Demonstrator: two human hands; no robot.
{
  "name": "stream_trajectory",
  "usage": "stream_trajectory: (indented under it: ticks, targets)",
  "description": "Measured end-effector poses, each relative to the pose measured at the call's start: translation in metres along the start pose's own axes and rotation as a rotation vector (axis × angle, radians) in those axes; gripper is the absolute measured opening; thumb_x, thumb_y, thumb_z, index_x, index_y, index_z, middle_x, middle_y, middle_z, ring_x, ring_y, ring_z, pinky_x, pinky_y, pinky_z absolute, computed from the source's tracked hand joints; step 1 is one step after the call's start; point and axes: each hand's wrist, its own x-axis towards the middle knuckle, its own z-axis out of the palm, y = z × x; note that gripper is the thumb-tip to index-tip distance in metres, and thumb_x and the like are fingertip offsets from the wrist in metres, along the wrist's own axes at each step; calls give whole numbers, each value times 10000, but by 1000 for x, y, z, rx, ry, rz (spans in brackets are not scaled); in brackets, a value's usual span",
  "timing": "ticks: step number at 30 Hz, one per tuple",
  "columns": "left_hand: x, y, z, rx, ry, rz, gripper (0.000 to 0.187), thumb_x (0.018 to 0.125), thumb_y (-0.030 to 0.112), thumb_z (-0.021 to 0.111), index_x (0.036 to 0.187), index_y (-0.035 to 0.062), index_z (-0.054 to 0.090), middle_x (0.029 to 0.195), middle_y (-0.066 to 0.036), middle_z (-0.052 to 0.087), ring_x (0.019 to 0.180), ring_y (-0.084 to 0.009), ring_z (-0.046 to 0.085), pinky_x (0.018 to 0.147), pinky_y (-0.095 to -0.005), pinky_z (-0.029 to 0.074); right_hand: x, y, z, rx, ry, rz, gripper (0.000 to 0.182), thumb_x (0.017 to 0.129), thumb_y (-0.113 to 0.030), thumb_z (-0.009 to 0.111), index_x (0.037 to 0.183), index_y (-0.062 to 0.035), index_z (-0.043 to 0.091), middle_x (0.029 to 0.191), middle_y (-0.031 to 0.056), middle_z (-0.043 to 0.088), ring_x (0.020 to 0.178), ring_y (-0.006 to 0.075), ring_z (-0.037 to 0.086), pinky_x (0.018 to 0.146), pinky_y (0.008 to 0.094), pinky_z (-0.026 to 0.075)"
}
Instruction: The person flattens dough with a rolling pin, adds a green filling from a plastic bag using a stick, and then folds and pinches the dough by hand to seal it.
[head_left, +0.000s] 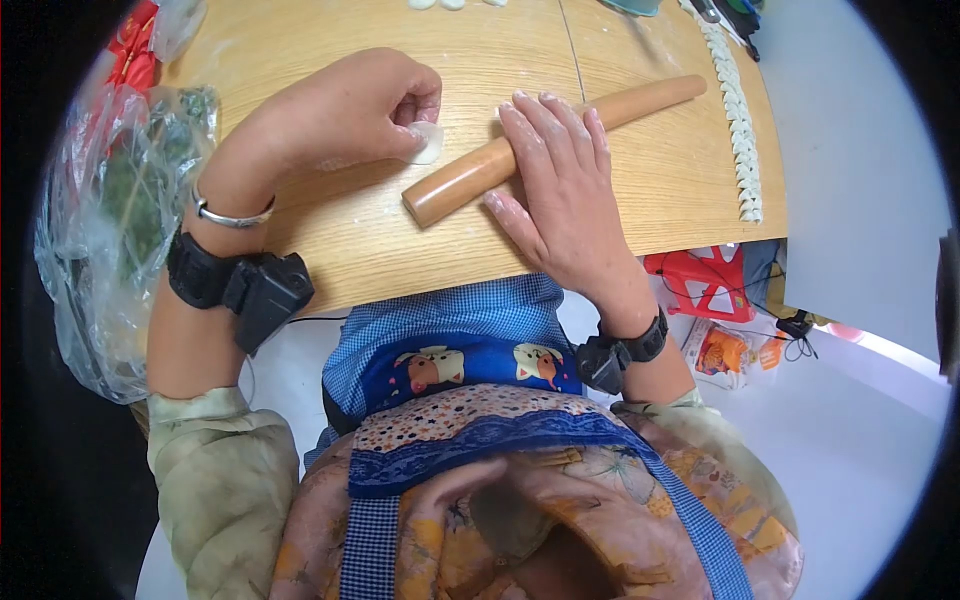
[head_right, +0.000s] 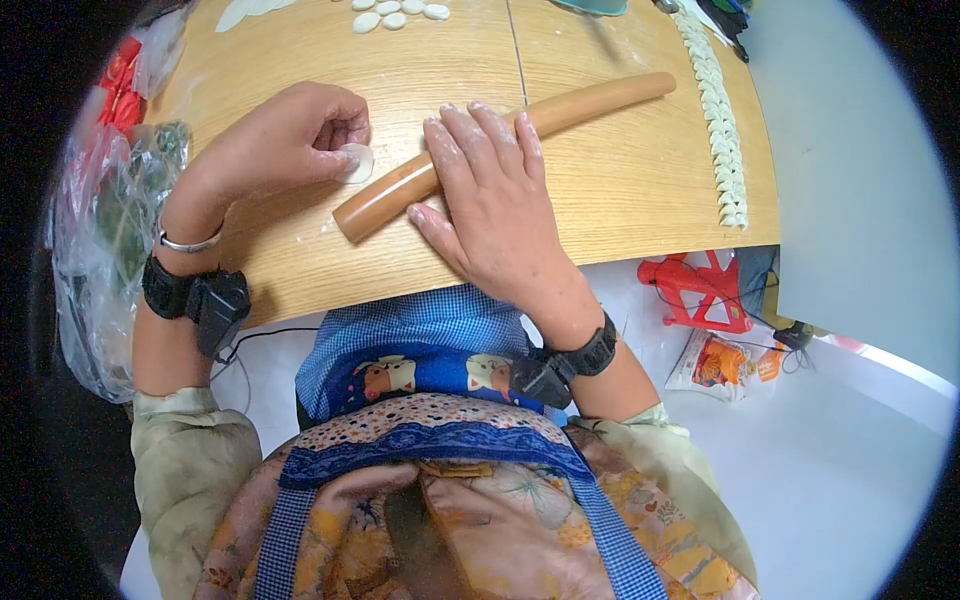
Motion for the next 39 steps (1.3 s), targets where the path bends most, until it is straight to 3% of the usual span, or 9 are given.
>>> stream_trajectory:
  ticks: [5, 8, 14, 20, 24, 26, 29, 33, 39]
  targets:
    - [-1, 2, -1, -310, -83, 8, 124, 809, 112, 654, 838, 9, 590, 666, -8, 524, 651, -86, 492, 592, -259, 415, -8, 0, -2, 5, -10, 12, 633, 937, -412, 572, 1413, -10, 462, 1445, 181, 473, 1396, 377, 375, 1197, 563, 164]
    - [0, 4, -6, -197, -200, -47, 120, 835, 116, 662, 844, 11, 605, 688, -6, 551, 670, -78, 495, 603, -253, 415, -5, 1, -3, 11, -11, 4, 627, 939, -413, 571, 1407, -9, 470, 1437, 179, 484, 1394, 376, 381, 1197, 563, 163]
    - [1, 8, -5, -233, -64, -145, 324, 998, 278, 563, 836, 3, 621, 643, -10, 553, 563, -84, 495, 531, -249, 416, 20, 7, 1, -21, -11, -67, 611, 953, -446, 547, 1367, 2, 515, 1404, 180, 523, 1366, 372, 420, 1183, 559, 196]
    - [2, -1, -2, -253, -50, -113, 432, 1052, 329, 469, 816, 1, 621, 623, -12, 543, 529, -93, 500, 499, -264, 422, 53, 11, 14, -4, 34, -104, 599, 968, -469, 513, 1324, 13, 544, 1352, 186, 567, 1333, 370, 462, 1156, 559, 248]
    - [1, -5, -2, -280, -64, -171, 319, 992, 258, 564, 812, 0, 616, 631, -13, 552, 548, -97, 504, 522, -262, 430, 48, 11, 14, -17, 33, -91, 603, 960, -471, 524, 1326, 8, 539, 1360, 184, 557, 1328, 370, 460, 1158, 555, 246]
    - [-1, -8, 2, -65, -17, 59, 177, 884, 156, 655, 806, 4, 609, 644, -12, 562, 583, -97, 509, 553, -266, 438, 36, 9, 8, -19, 19, -86, 607, 958, -469, 529, 1336, 6, 531, 1374, 182, 544, 1334, 371, 450, 1163, 555, 238]
    - [-3, 5, -7, -85, -162, -59, 106, 795, 85, 682, 807, 11, 608, 655, -10, 563, 623, -89, 512, 584, -269, 442, 17, 6, 2, -31, -7, -64, 616, 953, -463, 538, 1359, 0, 513, 1399, 178, 519, 1349, 373, 430, 1174, 556, 218]
    - [0, 6, -6, -29, -188, -59, 92, 809, 86, 673, 807, 23, 605, 678, 3, 568, 645, -79, 514, 595, -266, 443, -3, 3, -6, -31, -39, -22, 625, 950, -454, 545, 1383, -5, 497, 1413, 176, 507, 1367, 377, 410, 1188, 562, 187]
    - [1, 3, 5, -288, -25, -40, 104, 830, 90, 690, 876, 11, 639, 726, 28, 581, 677, -61, 509, 612, -250, 440, -16, 0, -11, -5, -62, 6, 627, 947, -457, 546, 1381, -7, 498, 1413, 172, 505, 1376, 367, 400, 1197, 563, 168]
